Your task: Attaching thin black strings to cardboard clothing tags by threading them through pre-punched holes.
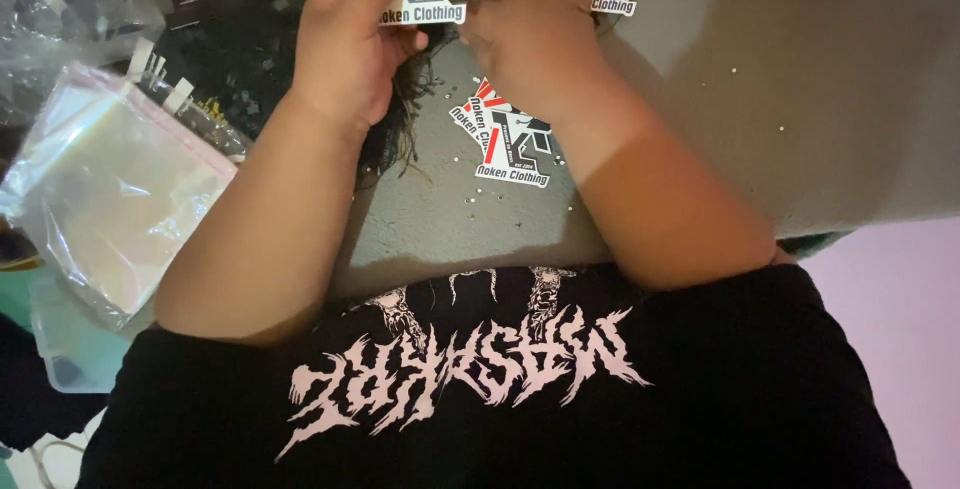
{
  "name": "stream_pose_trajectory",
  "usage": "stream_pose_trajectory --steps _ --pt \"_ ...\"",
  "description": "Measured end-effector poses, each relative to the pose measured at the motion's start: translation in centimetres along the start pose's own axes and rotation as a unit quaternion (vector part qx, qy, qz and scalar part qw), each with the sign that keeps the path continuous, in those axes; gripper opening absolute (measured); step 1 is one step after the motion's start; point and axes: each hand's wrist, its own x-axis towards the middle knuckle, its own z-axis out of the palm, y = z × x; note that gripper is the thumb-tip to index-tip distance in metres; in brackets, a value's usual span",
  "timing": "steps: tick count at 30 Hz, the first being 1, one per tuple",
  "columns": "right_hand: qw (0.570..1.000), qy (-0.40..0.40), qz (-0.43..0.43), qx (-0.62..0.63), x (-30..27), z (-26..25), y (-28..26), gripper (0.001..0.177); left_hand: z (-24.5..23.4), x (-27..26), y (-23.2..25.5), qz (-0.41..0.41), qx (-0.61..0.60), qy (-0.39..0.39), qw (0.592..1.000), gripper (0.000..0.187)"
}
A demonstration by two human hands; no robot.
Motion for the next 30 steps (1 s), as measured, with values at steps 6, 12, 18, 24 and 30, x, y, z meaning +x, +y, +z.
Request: stream_pose_trajectory --steps 6,12,18,24,30 --pt "0.999 0.04 0.009 -0.006 0.3 -2.5 0.2 0.004 0.1 0.0 0.3 -0.028 -0.005 0.017 0.999 0.008" --pt "0.989 0.12 0.048 0.078 0.3 -4.2 -0.6 0.005 0.0 -0.1 -0.2 -0.021 0.003 -0.061 0.998 0.009" --pt "0.978 0.141 0.018 0.155 0.4 -4.2 -0.5 0.006 -0.2 -0.8 -0.1 0.094 0.196 -0.199 0.956 0.01" --pt "0.997 0.067 -0.031 -0.038 0.1 -4.5 2.0 0.009 -0.5 -0.7 0.0 0.125 0.236 -0.16 0.95 0.012" --pt "0.999 0.044 0.008 -0.013 -0.6 -4.3 3.3 0.014 -0.6 0.0 0.7 0.062 0.09 0.007 0.994 0.015"
